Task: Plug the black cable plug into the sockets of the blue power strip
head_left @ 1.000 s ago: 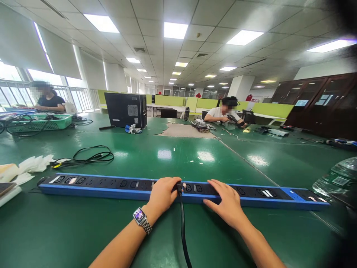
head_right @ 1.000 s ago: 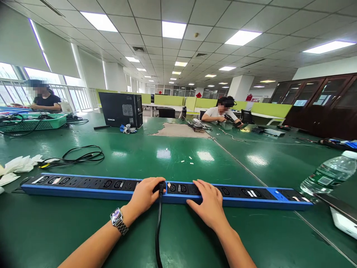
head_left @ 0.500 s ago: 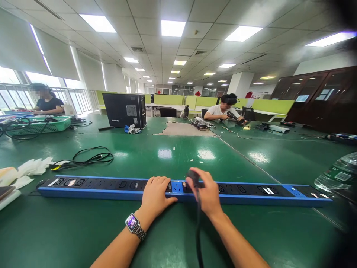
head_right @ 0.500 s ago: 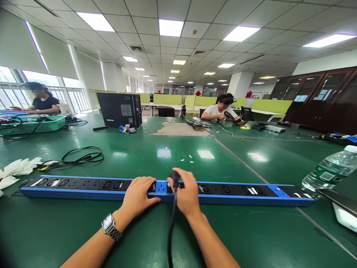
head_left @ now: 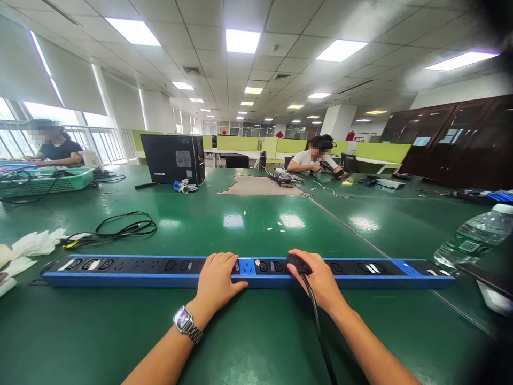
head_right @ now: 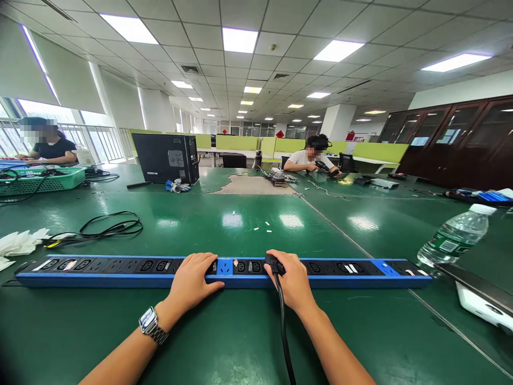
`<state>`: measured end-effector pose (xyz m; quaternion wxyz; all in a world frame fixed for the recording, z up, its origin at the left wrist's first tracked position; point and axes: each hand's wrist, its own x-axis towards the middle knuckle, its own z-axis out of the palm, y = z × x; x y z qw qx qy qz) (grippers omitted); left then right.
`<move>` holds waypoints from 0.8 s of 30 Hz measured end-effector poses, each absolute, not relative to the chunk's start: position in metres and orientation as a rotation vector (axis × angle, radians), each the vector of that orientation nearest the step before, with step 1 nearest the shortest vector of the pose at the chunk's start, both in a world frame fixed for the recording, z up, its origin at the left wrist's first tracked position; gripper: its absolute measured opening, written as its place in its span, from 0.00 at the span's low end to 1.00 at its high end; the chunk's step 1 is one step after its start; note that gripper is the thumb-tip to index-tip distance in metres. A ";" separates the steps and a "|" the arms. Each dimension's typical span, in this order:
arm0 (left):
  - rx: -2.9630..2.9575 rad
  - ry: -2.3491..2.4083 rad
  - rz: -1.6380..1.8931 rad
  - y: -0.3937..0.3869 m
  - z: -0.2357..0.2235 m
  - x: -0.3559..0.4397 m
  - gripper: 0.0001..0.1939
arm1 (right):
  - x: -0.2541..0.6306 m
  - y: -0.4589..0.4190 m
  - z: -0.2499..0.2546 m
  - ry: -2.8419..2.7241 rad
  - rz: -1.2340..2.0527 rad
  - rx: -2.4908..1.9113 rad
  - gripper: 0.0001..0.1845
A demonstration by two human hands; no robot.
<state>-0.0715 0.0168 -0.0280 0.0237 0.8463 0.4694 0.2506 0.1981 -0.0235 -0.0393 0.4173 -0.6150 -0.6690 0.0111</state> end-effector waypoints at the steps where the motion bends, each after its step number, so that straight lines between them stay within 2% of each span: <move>1: 2.621 1.454 0.773 0.017 -0.028 -0.071 0.29 | 0.198 -0.024 -0.037 -1.675 0.042 -1.554 0.18; 8: 2.611 1.460 0.760 0.020 -0.027 -0.071 0.28 | 0.205 -0.024 -0.039 -1.609 0.110 -1.608 0.22; 13: 2.601 1.424 0.800 0.018 -0.026 -0.070 0.28 | 0.206 -0.025 -0.040 -1.697 0.079 -1.619 0.20; 19: 2.677 1.042 0.951 0.006 -0.017 -0.021 0.24 | 0.208 -0.027 -0.056 -1.784 -0.143 -1.587 0.19; 24: 2.715 0.892 0.847 0.009 -0.015 0.033 0.24 | 0.221 -0.033 -0.073 -1.838 -0.287 -1.646 0.40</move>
